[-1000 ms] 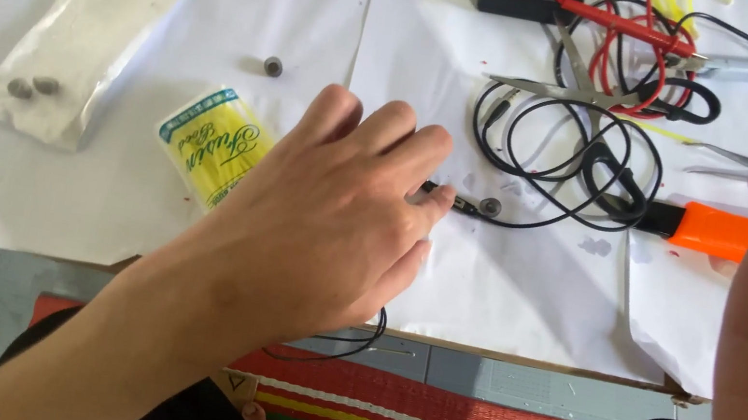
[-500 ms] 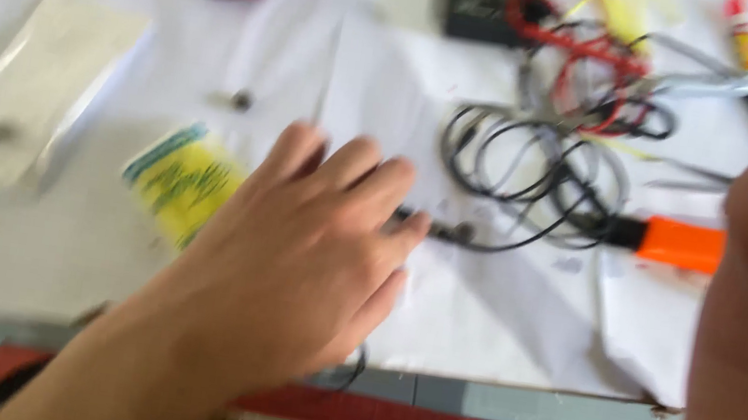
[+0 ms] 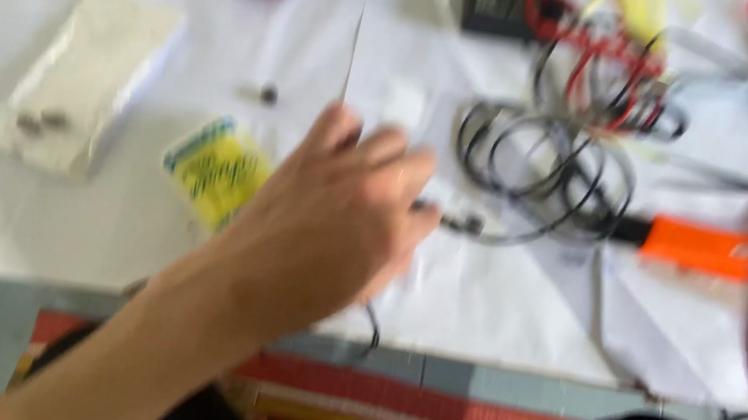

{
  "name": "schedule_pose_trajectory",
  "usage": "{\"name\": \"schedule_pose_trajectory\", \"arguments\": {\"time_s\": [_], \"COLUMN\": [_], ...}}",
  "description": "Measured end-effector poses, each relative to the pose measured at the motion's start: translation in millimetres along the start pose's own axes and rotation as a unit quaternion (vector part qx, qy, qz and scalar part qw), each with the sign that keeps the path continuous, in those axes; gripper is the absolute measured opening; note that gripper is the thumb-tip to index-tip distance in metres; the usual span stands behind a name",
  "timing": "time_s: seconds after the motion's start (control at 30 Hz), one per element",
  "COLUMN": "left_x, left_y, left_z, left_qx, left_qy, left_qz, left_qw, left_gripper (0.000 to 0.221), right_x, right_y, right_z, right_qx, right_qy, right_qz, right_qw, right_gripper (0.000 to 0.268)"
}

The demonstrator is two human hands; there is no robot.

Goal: The person repairs a black cable at a low table, pulling apart its connector housing, handling a small LED module on the wire, and twisting and pressing the connector pieces back together by hand. They work the cable ends and housing repeatedly to reassemble the connection.

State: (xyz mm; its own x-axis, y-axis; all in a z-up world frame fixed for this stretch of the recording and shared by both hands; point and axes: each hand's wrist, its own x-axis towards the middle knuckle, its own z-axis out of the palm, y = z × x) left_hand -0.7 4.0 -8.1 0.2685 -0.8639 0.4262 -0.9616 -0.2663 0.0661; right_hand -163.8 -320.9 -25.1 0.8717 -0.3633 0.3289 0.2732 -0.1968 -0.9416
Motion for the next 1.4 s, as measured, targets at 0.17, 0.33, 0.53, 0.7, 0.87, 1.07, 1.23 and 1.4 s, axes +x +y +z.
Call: {"name": "schedule_pose_trajectory", "arguments": {"time_s": [0.17,0.33,0.53,0.7,0.87,1.07,1.23,1.4], "left_x": [1,3,7,10,13,9,2,-2], "left_y": [3,-9,-19,-25,-20,-12,0,-5], "left_z": [-20,-11,-5,-2,-6,-14,-16,-13], "left_qx": [-0.047,-0.050,-0.063,-0.081,-0.070,-0.050,-0.021,-0.026], "left_qy": [-0.081,-0.099,-0.046,-0.040,-0.013,-0.057,-0.024,-0.033], "left_qz": [-0.042,-0.030,0.024,0.022,0.054,0.030,0.025,0.025], "left_qw": [0.995,0.993,0.997,0.996,0.996,0.997,0.999,0.999], "left_gripper": [0.022,0.020,0.010,0.004,0.004,0.011,0.017,0.026], "right_x": [57,42,34,34,32,31,31,31], "right_y": [-59,-72,-74,-74,-65,-54,-68,-79], "right_z": [79,100,122,119,111,120,133,139], "right_qx": [0.282,-0.311,-0.255,-0.337,-0.433,-0.535,-0.540,-0.436], "right_qy": [-0.147,-0.182,-0.114,-0.085,-0.217,-0.261,-0.134,-0.122], "right_qz": [0.093,0.033,0.100,0.077,-0.083,-0.202,-0.240,-0.111], "right_qw": [0.944,0.932,0.955,0.934,0.871,0.778,0.796,0.885], "right_gripper": [0.072,0.028,0.037,0.024,0.032,0.032,0.033,0.021]}}
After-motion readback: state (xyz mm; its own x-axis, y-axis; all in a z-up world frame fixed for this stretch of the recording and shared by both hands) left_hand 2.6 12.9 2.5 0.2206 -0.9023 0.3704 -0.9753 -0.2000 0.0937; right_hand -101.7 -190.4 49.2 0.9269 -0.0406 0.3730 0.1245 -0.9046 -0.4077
